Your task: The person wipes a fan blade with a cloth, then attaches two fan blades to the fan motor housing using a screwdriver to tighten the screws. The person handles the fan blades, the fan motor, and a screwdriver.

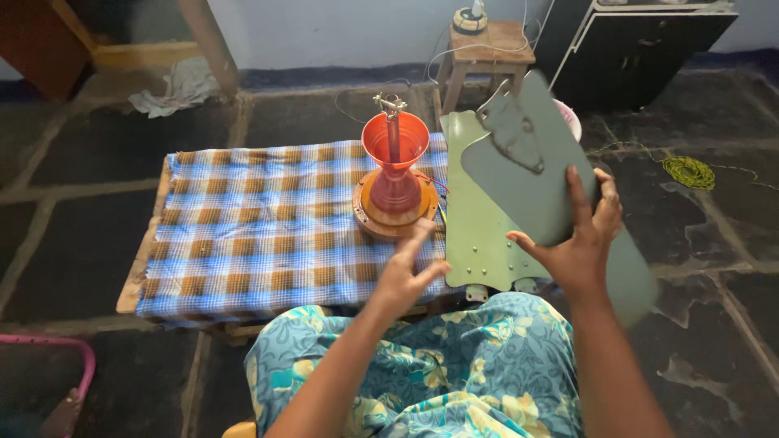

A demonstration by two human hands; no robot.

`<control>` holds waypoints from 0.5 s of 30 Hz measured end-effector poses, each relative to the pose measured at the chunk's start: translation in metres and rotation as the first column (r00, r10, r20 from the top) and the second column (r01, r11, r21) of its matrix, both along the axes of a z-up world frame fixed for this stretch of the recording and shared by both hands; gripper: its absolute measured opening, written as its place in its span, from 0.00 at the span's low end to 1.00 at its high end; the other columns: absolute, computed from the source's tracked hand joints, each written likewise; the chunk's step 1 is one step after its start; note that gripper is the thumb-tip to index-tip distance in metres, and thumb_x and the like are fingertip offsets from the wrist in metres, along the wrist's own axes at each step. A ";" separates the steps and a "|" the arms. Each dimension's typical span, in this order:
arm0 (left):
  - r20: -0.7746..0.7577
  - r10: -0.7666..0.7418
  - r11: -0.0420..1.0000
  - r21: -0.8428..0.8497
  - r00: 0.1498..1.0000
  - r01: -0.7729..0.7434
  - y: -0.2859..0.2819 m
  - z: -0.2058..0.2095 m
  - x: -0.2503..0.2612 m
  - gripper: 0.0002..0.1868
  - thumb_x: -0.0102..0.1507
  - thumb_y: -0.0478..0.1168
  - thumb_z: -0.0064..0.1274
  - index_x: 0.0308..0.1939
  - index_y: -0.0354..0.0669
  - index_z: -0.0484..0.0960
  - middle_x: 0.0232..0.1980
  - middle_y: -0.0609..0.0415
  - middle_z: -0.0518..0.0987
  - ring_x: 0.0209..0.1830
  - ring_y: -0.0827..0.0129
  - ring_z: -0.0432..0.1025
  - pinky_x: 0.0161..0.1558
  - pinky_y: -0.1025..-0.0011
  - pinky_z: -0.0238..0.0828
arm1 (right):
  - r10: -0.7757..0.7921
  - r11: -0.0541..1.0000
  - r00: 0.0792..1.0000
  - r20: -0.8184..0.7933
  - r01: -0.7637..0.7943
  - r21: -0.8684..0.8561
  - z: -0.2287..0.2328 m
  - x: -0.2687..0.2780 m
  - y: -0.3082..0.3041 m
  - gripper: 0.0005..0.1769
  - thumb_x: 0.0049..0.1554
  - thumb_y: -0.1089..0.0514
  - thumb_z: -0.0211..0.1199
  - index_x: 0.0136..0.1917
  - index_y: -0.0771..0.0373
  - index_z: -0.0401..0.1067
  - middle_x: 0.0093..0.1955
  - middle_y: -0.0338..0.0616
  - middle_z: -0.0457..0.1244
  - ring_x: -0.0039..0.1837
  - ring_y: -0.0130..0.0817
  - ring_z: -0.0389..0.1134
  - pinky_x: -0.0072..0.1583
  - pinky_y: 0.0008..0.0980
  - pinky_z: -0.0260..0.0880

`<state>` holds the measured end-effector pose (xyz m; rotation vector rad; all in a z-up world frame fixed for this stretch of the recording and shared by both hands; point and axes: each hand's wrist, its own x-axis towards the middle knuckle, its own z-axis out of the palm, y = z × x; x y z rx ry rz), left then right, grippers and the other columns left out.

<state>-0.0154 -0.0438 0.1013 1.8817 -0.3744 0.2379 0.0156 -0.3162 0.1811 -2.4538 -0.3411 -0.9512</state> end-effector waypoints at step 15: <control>0.275 0.015 0.968 -0.244 0.961 0.054 -0.023 0.112 -0.064 0.16 0.71 0.28 0.44 0.61 0.38 0.79 0.62 0.46 0.84 0.64 0.63 0.80 0.69 0.66 0.76 | 0.336 0.787 0.922 0.193 -0.387 0.481 0.063 -0.072 0.126 0.80 0.38 0.36 0.82 0.86 0.62 0.33 0.82 0.51 0.43 0.81 0.43 0.49 0.81 0.42 0.54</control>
